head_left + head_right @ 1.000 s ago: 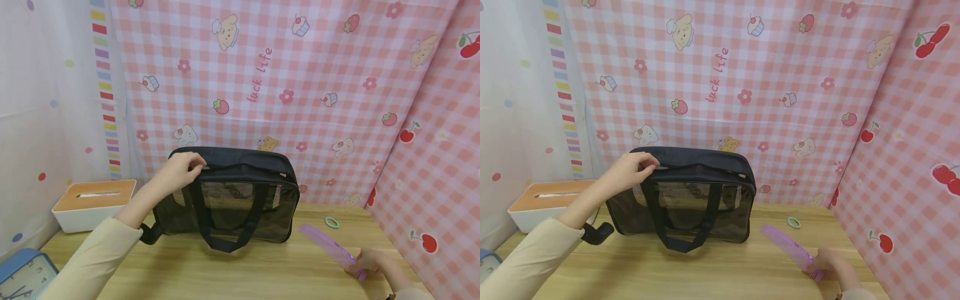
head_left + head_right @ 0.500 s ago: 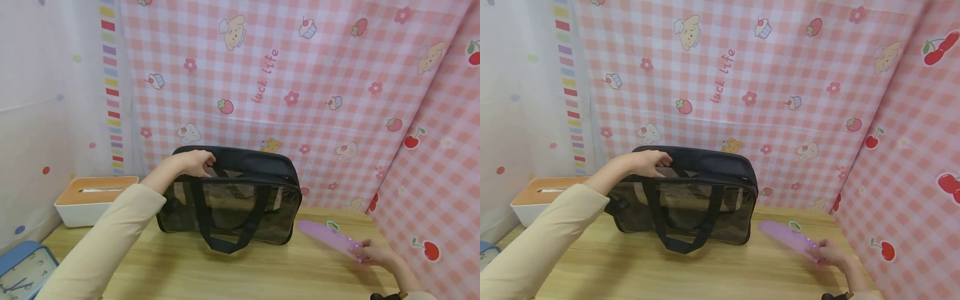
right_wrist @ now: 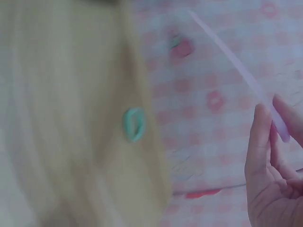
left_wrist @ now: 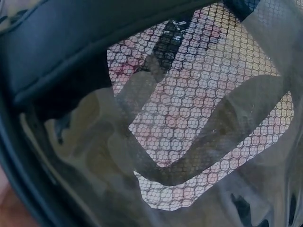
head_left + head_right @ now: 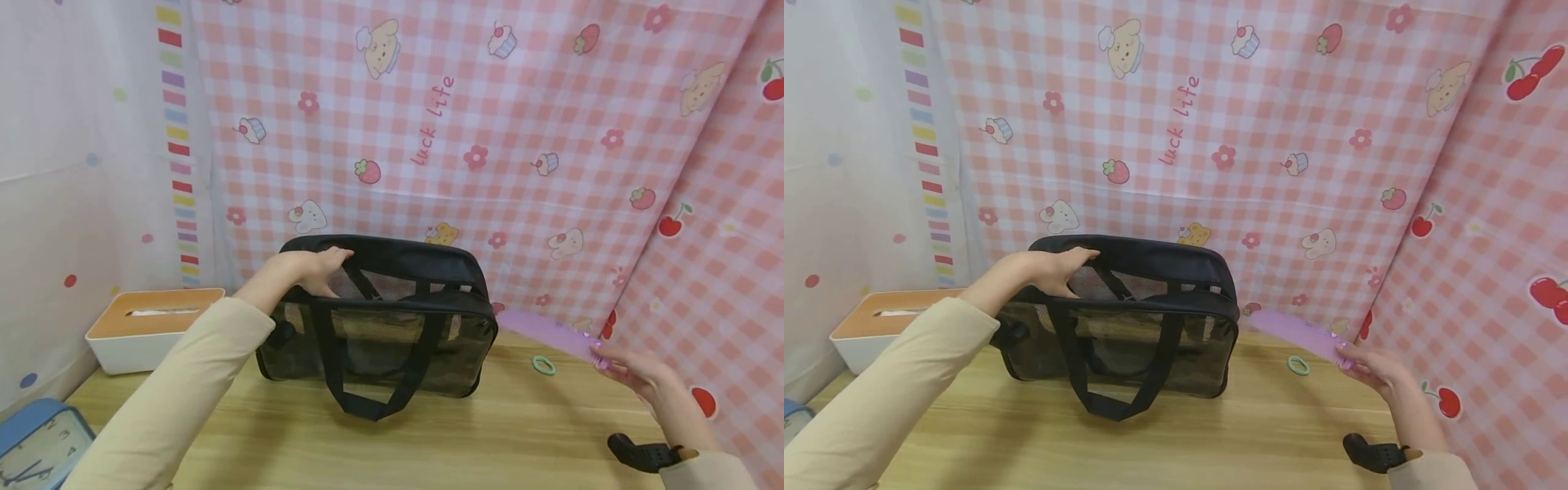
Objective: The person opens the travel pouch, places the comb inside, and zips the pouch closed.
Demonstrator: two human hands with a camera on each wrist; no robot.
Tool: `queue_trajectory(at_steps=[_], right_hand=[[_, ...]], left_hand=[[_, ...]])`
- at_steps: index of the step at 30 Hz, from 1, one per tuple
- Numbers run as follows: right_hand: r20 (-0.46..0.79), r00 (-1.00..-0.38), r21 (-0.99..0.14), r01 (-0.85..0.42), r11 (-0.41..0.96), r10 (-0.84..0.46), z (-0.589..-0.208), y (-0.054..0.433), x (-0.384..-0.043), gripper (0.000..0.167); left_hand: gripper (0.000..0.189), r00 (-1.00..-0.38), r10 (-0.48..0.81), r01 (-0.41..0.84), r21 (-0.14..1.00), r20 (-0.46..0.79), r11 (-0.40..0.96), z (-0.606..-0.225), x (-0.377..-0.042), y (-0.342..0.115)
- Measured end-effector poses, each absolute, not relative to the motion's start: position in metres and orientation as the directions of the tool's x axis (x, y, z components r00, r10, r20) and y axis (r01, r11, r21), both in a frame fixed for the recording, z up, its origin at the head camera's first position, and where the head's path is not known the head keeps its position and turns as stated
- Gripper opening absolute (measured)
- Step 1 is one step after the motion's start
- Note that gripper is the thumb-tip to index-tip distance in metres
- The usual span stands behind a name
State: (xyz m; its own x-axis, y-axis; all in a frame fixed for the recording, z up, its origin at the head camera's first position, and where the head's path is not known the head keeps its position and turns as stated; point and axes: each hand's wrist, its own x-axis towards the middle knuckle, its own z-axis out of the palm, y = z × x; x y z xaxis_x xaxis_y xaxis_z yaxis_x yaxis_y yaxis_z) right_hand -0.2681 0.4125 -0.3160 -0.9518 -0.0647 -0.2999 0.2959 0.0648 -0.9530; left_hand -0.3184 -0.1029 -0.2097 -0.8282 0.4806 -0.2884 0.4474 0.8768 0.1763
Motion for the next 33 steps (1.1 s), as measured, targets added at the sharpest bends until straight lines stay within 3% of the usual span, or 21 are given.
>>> queue_trajectory(at_steps=[3,17,20,26,33], right_hand=[[-0.283,-0.958,-0.957,0.286,-0.056,-0.052,-0.298,0.412,-0.270,0.013],[-0.226,-0.971,-0.920,0.238,-0.311,-0.075,-0.233,0.370,-0.283,0.011],[-0.207,-0.974,-0.937,0.225,-0.266,-0.093,-0.225,0.353,-0.284,0.014],[-0.171,-0.976,-0.985,0.174,-0.011,-0.132,-0.212,0.314,-0.290,0.016],[-0.192,-0.972,-0.959,0.155,0.237,-0.139,-0.206,0.265,-0.300,0.023]], left_hand=[[0.079,-0.828,0.482,0.443,0.194,-0.285,0.875,-0.209,-0.318,-0.101],[0.078,-0.824,0.495,0.451,0.209,-0.276,0.868,-0.209,-0.317,-0.100],[0.078,-0.822,0.495,0.449,0.215,-0.280,0.867,-0.209,-0.318,-0.101],[0.077,-0.821,0.504,0.464,0.201,-0.269,0.863,-0.210,-0.318,-0.102],[0.077,-0.823,0.500,0.467,0.181,-0.271,0.866,-0.210,-0.317,-0.103]])
